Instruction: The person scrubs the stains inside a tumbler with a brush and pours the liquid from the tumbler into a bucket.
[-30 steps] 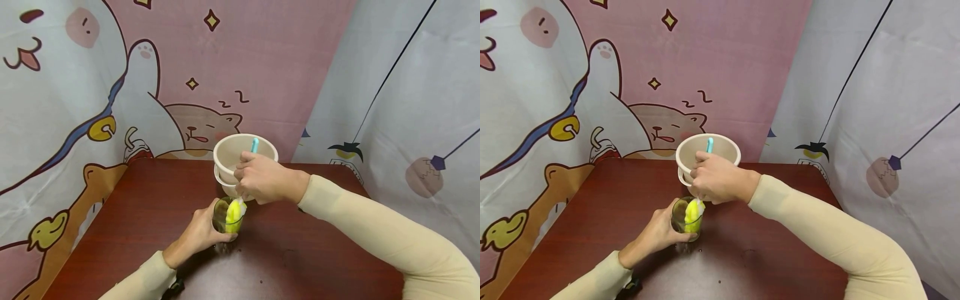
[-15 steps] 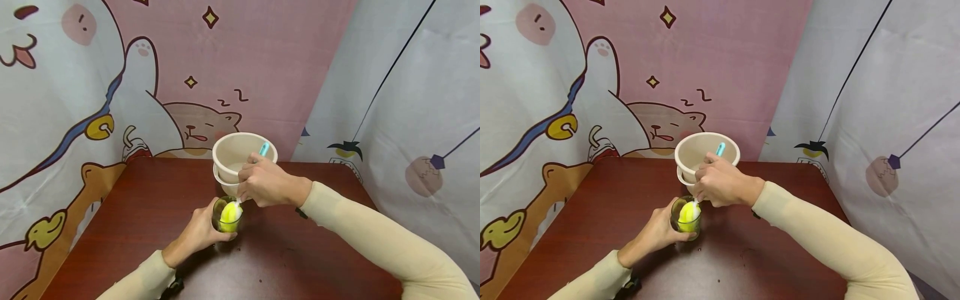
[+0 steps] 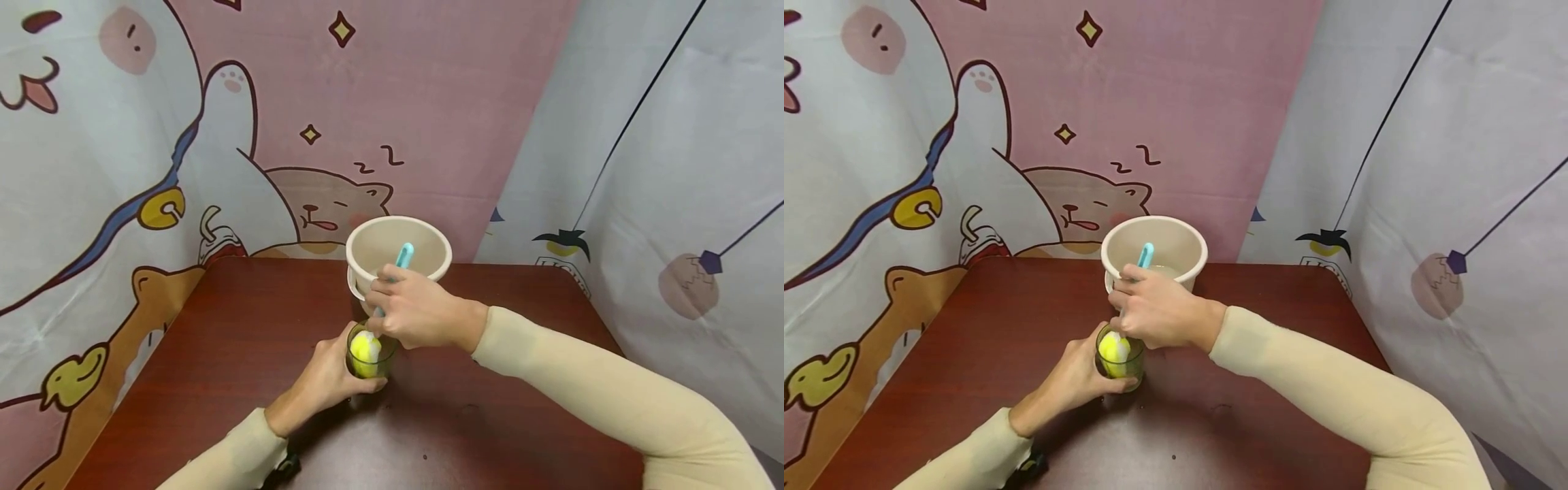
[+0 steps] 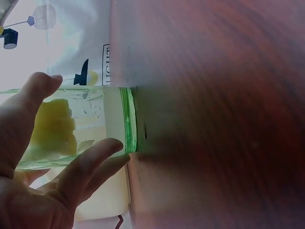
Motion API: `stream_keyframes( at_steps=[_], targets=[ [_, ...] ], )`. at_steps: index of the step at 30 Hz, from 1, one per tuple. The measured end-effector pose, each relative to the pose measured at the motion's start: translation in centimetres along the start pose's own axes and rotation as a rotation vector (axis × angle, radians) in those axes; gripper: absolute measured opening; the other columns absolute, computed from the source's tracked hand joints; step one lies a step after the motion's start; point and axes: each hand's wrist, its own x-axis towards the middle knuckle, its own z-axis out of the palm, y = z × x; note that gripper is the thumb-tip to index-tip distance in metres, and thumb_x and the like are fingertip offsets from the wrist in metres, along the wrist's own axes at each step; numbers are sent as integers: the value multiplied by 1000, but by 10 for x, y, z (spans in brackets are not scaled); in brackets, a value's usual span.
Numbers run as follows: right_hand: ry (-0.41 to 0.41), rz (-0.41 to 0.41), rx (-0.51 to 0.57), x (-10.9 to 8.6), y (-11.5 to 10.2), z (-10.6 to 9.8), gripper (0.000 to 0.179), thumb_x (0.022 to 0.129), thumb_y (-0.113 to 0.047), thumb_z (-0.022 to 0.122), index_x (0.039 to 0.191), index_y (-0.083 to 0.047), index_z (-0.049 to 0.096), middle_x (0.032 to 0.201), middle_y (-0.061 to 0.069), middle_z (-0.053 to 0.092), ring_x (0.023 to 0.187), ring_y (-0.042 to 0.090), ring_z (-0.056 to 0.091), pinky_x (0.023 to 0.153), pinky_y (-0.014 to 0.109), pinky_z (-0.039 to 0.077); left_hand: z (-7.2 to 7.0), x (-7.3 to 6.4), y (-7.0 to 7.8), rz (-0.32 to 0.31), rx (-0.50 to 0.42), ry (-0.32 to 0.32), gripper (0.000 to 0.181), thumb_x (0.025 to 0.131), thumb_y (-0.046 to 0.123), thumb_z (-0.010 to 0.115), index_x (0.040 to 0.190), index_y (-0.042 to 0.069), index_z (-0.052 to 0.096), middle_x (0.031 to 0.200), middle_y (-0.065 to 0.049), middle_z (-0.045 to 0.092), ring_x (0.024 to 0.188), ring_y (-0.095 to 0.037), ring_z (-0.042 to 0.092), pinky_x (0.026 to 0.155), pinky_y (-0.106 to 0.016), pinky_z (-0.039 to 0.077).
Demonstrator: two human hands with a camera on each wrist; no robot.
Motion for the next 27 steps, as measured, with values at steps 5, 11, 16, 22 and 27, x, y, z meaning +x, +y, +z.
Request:
stream_keyframes(
  at_steps=[5,11,16,22,27],
  targets=[
    [-92,-88,-166,12,-5,-7,8,88,-28,89,89,-30,82,95,-5,77,112,22,72,107,37,43,0,-1,0,2,11,-3,82,72,41,112,136,25,63,104,11,80,89,-7,76,82,-28,64],
    [-188,-146,-315,21,-7,-17,6,99,-34,83,95,-32,87,97,-5,80,104,21,70,107,37,39,0,-1,0,2,9,-5,84,72,41,112,137,25,62,103,12,80,90,-7,76,82,-28,64],
    [-251,-144,-325,29,-5,-23,8,100,-35,82,97,-36,89,97,-8,82,102,17,72,107,36,39,0,0,-1,10,12,-6,83,72,42,112,137,25,63,106,12,81,93,-8,78,84,-29,65],
    [-333,-150,-297,42,3,-30,19,102,-29,80,88,-41,86,93,-11,86,97,15,72,108,36,37,0,-1,-2,6,17,-8,82,71,43,112,135,26,64,105,10,83,92,-9,79,83,-30,64],
    [-435,-118,-197,51,14,-36,19,99,-28,81,89,-43,83,89,-12,86,100,15,77,115,37,38,-1,0,-1,14,13,-8,84,72,42,112,139,26,64,108,10,84,95,-9,80,86,-31,65]
  ],
)
